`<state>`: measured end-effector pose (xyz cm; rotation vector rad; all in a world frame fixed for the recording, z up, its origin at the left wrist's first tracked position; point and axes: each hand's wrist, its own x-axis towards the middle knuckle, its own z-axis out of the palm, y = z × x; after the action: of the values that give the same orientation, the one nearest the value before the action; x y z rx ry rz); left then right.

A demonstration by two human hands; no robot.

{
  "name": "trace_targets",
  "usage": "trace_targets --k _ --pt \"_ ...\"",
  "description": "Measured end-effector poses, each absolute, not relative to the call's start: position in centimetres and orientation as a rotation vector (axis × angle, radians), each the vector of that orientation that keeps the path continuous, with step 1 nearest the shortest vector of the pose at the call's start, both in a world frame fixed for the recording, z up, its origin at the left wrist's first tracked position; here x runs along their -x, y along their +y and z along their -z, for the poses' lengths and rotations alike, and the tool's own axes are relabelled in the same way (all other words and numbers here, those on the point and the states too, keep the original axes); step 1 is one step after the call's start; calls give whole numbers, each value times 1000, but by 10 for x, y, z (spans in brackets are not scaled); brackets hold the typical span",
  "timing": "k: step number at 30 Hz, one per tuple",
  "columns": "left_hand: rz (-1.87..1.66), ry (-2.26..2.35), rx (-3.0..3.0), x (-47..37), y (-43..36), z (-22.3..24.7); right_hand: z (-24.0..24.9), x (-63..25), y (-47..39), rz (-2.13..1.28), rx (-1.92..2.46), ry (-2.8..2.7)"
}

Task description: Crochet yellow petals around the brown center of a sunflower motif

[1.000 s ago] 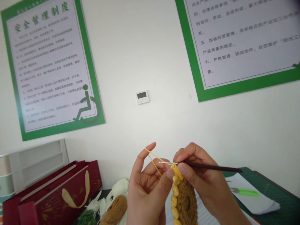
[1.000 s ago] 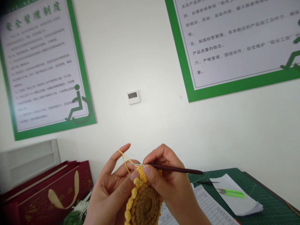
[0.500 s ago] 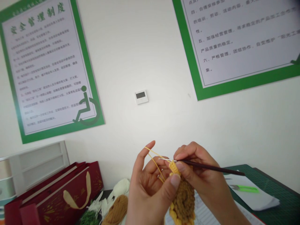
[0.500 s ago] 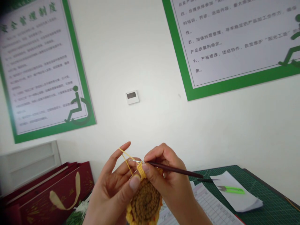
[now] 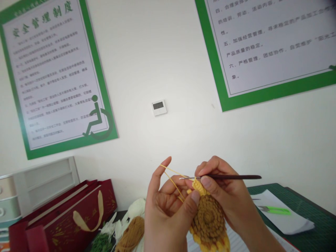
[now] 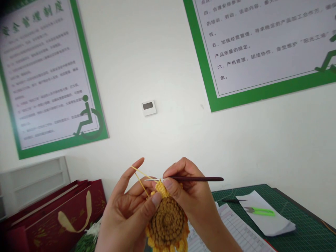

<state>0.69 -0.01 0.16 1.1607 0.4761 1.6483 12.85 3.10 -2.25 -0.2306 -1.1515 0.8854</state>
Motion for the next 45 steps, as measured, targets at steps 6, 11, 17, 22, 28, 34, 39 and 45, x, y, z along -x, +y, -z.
trace_targets --k 6,11,17,22,28,34,39,45 --pt "-1650 492 -1181 -7 -1 -2 22 -128 31 -911 262 -1136" --pt "-1670 488 -1195 -9 -1 -2 24 -128 32 -923 276 -1135" --pt "-1674 490 -1177 -9 0 -1 24 -127 33 -944 283 -1134" --pt "-1685 514 -1174 -10 0 -1 23 -125 33 -961 303 -1115" --pt "-1662 522 -1193 -8 0 -1 23 -124 32 -956 312 -1096" --pt "-1692 515 -1182 -10 1 1 24 -124 34 -966 255 -1103" --pt "-1739 501 -1172 -13 0 1 28 -125 40 -956 167 -1125" --pt "-1764 489 -1173 -16 -1 2 24 -124 38 -1009 141 -1043"
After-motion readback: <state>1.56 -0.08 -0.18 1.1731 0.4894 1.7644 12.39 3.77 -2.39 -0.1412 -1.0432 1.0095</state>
